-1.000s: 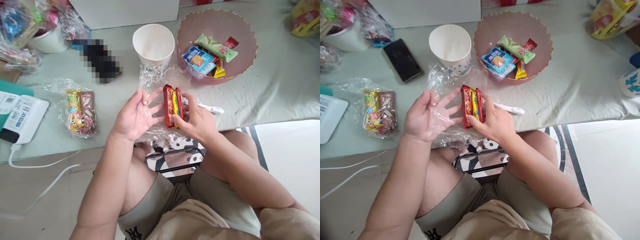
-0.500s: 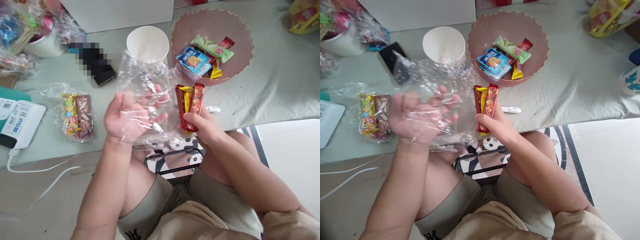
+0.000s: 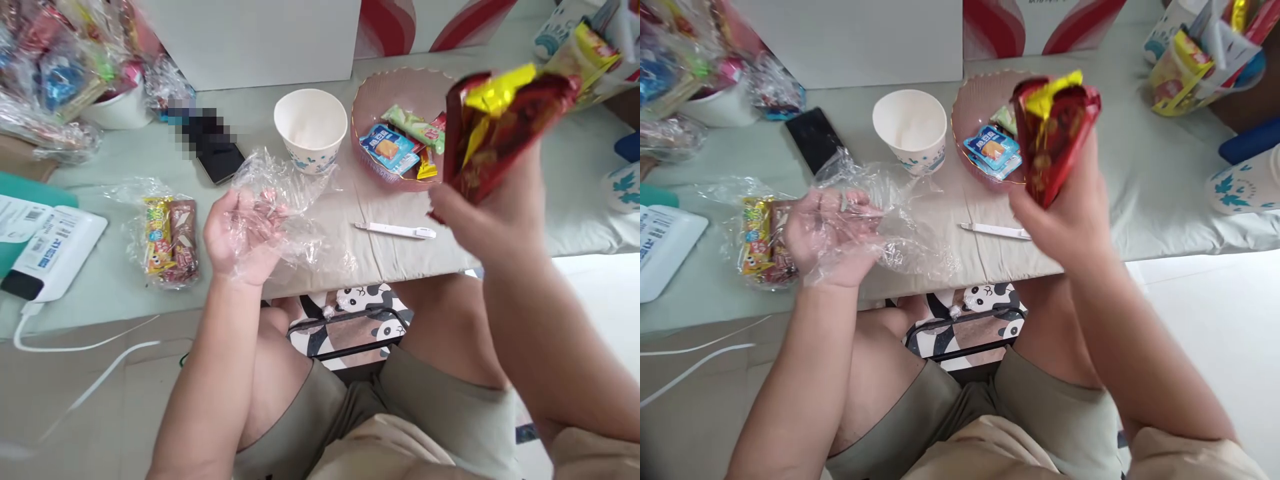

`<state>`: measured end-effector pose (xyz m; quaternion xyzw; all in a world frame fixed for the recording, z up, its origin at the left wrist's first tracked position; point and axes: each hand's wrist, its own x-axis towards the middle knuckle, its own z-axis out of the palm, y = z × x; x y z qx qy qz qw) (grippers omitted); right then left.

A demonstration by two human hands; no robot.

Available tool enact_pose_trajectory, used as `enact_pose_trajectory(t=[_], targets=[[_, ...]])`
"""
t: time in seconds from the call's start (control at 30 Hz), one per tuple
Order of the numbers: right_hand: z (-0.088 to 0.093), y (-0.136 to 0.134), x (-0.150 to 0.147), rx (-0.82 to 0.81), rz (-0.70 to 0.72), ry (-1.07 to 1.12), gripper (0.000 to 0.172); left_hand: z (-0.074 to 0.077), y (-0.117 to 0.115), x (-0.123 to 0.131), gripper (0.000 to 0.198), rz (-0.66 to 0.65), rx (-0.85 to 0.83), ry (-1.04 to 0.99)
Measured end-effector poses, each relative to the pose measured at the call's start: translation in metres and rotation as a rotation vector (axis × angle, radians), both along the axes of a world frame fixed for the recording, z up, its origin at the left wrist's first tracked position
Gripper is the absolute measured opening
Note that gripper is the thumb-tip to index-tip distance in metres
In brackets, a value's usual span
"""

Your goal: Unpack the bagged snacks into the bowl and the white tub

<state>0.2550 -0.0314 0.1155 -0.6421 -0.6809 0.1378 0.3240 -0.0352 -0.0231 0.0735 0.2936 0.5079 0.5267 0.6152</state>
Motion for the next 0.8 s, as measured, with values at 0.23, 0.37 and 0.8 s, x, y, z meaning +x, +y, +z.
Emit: enact_pose_trajectory(t=[0.23,0.37,0.8], targets=[[0.029,0.094,0.005,-0.271,-0.120,-0.564,0.073,0.009,-0.003,0.003,0.060,-0.070,0.010,-0.071],[0.023,0.074,-0.001,-0.096,-0.032,-0.483,0.065,0.010,-0.005,0.002,0.061,-0.138,0.024,-0.070],[-0.027,-0.018,-0.048,-0.342,0.295,0.584,0.048,0.006,-0.003,0.001,0.064,-0.245,-0.070,-0.174]])
